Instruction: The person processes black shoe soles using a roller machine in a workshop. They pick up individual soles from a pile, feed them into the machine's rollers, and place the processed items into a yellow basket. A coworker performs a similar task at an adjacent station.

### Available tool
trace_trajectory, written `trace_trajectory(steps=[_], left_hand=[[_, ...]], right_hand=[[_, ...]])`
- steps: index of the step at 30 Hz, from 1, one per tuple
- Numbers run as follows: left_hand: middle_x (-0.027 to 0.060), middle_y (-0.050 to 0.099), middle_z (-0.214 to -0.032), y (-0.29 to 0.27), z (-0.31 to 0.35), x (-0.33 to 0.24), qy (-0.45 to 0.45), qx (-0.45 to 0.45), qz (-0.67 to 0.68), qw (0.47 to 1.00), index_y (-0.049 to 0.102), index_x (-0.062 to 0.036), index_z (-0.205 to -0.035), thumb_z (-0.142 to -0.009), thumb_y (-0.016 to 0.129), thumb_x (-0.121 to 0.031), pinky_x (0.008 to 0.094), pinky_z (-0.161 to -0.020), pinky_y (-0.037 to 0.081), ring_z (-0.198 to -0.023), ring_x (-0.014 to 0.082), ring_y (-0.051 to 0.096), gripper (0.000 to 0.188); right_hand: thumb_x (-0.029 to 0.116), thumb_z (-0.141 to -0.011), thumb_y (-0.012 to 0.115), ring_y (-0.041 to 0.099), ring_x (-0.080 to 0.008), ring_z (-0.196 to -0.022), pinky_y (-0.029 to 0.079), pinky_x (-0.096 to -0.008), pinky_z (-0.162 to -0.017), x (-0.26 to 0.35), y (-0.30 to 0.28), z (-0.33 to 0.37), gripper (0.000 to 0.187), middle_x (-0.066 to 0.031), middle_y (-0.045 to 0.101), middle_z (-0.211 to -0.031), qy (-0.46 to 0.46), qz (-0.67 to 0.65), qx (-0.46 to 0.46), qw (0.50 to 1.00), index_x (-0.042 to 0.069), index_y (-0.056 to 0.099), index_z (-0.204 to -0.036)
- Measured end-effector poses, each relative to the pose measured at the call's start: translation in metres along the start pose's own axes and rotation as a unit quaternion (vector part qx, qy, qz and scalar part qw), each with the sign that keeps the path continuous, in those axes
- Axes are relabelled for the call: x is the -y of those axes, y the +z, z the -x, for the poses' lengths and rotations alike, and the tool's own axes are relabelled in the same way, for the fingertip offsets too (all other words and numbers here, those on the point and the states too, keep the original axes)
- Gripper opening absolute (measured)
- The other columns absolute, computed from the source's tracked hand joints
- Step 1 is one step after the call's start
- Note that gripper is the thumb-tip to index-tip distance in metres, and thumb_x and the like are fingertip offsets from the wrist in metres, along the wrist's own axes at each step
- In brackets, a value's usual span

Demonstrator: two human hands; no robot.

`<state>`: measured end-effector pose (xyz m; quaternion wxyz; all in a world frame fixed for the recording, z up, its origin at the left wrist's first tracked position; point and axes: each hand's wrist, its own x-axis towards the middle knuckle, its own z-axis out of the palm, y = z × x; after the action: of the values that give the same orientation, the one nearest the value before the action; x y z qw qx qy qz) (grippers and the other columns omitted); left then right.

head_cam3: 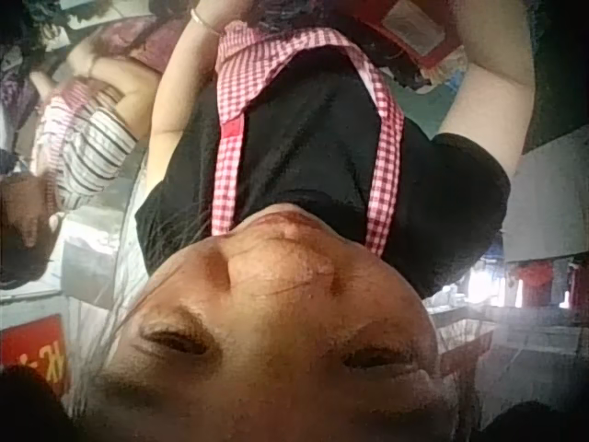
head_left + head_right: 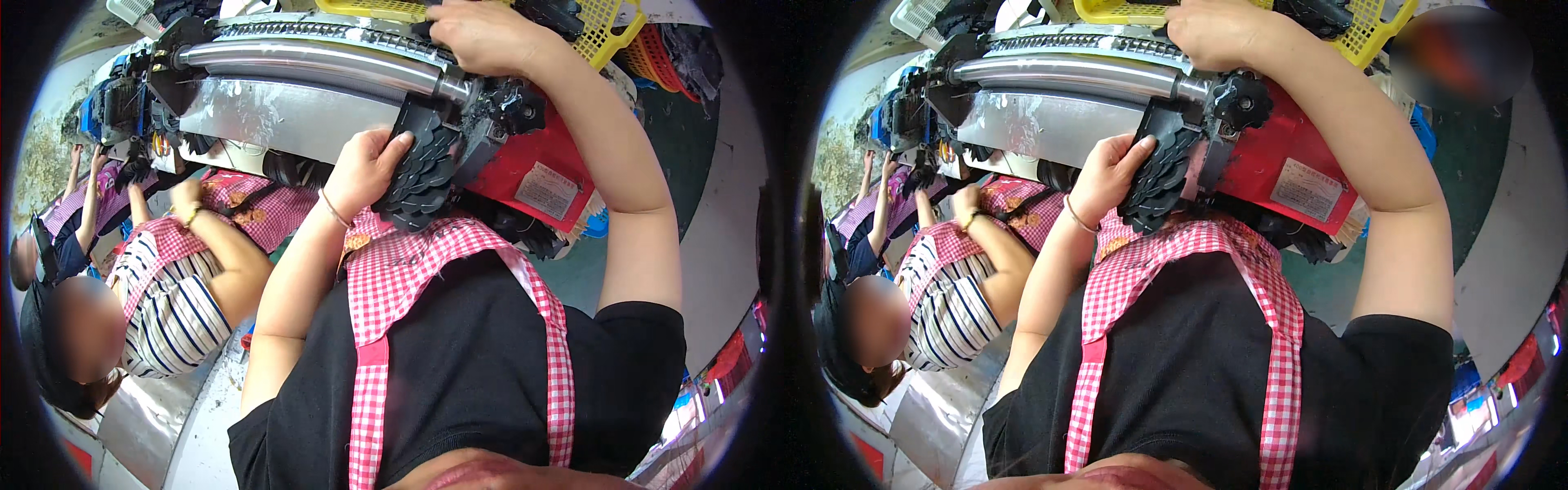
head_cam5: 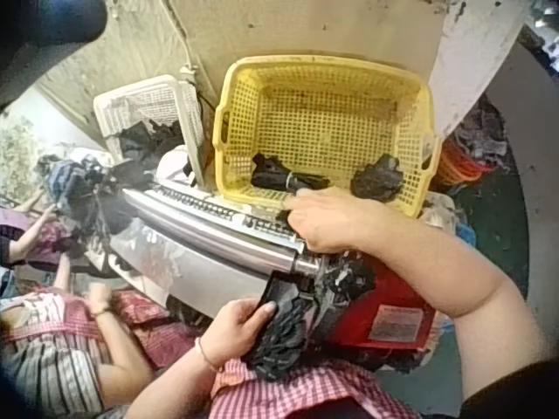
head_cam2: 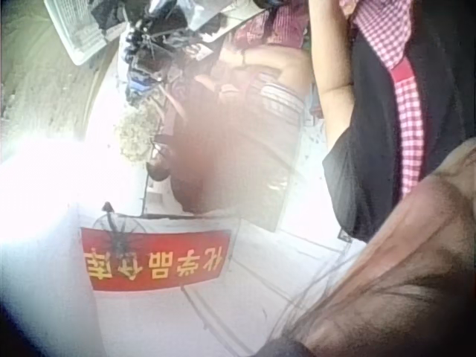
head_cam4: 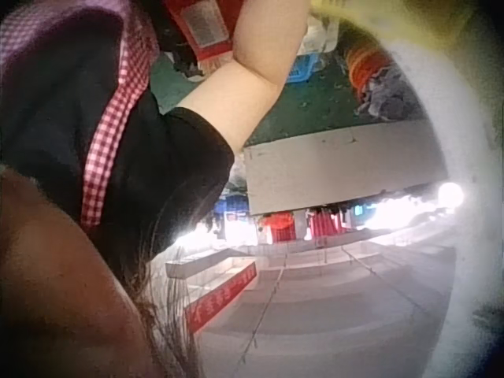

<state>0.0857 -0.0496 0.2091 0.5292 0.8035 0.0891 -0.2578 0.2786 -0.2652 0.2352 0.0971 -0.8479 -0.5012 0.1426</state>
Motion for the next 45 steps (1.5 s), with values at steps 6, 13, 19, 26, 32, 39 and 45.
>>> trace_trajectory(steps=[6,13,19,26,32,39,45], left_hand=[[0.0026,0.069,-0.078,-0.001,0.001,-0.023,-0.083,0.052,0.132,0.986,0.07,0.0055,-0.097,-0.104,0.062,-0.026,0.0294,-0.065,0.05,-0.071,0.0077,0.058,0.033],[0.0009,0.07,-0.106,-0.008,0.032,-0.005,-0.055,0.101,0.223,0.968,0.065,0.0065,-0.122,-0.105,0.06,-0.012,0.0229,-0.084,0.053,-0.093,0.0055,0.063,0.025],[-0.0011,0.069,-0.084,-0.005,0.011,-0.006,-0.088,0.092,0.166,0.978,0.07,0.0062,-0.102,-0.106,0.061,-0.023,0.0245,-0.066,0.051,-0.074,0.0043,0.059,0.031],[0.0036,0.073,-0.082,-0.013,-0.009,-0.033,-0.149,0.124,0.286,0.938,0.073,0.0054,-0.099,-0.104,0.064,-0.028,0.0252,-0.06,0.054,-0.066,0.0079,0.065,0.035],[0.003,0.073,-0.09,-0.018,0.01,-0.033,-0.112,0.17,0.273,0.94,0.07,0.0044,-0.105,-0.101,0.069,-0.019,0.0223,-0.07,0.054,-0.078,0.0067,0.066,0.023],[-0.0047,0.065,-0.081,-0.011,0.024,-0.009,-0.072,0.065,0.241,0.966,0.069,0.0023,-0.097,-0.104,0.064,-0.02,0.0219,-0.064,0.047,-0.072,0.002,0.055,0.023],[-0.0046,0.058,-0.064,0.006,-0.011,0.01,-0.02,-0.011,0.098,0.995,0.068,0.0018,-0.079,-0.102,0.067,-0.029,0.0265,-0.054,0.041,-0.061,0.0036,0.049,0.039]], right_hand=[[0.02,-0.093,0.061,0.066,-0.0364,-0.106,0.052,-0.0461,-0.094,0.006,0.0,0.011,0.023,-0.0168,0.067,-0.109,0.013,-0.065,0.037,0.997,0.0,0.072,-0.094],[0.009,-0.098,0.057,0.067,-0.0322,-0.082,0.056,-0.0407,-0.072,0.0,-0.057,0.012,0.028,-0.0216,0.065,-0.092,0.221,-0.192,-0.018,0.956,0.003,0.06,-0.124],[0.01,-0.093,0.057,0.07,-0.0314,-0.076,0.06,-0.044,-0.071,0.003,-0.037,0.001,0.032,-0.0186,0.063,-0.089,0.119,0.054,-0.073,0.989,0.009,0.072,-0.121],[0.015,-0.087,0.057,0.068,-0.0363,-0.096,0.057,-0.0448,-0.081,0.006,-0.015,-0.009,0.022,-0.021,0.068,-0.099,0.02,0.012,0.054,0.998,-0.002,0.072,-0.089],[0.015,-0.089,0.062,0.065,-0.0386,-0.103,0.053,-0.047,-0.088,0.005,-0.019,-0.005,0.018,-0.0223,0.068,-0.102,0.072,-0.103,0.052,0.991,0.0,0.068,-0.096],[0.005,-0.097,0.055,0.067,-0.0329,-0.081,0.055,-0.0435,-0.073,-0.017,-0.047,0.006,0.009,-0.017,0.063,-0.087,0.11,-0.128,-0.19,0.967,0.0,0.055,-0.104],[0.005,-0.089,0.057,0.069,-0.0334,-0.083,0.057,-0.0442,-0.074,-0.01,-0.009,-0.001,0.009,-0.0165,0.063,-0.089,0.024,0.027,-0.144,0.989,0.001,0.065,-0.087]])
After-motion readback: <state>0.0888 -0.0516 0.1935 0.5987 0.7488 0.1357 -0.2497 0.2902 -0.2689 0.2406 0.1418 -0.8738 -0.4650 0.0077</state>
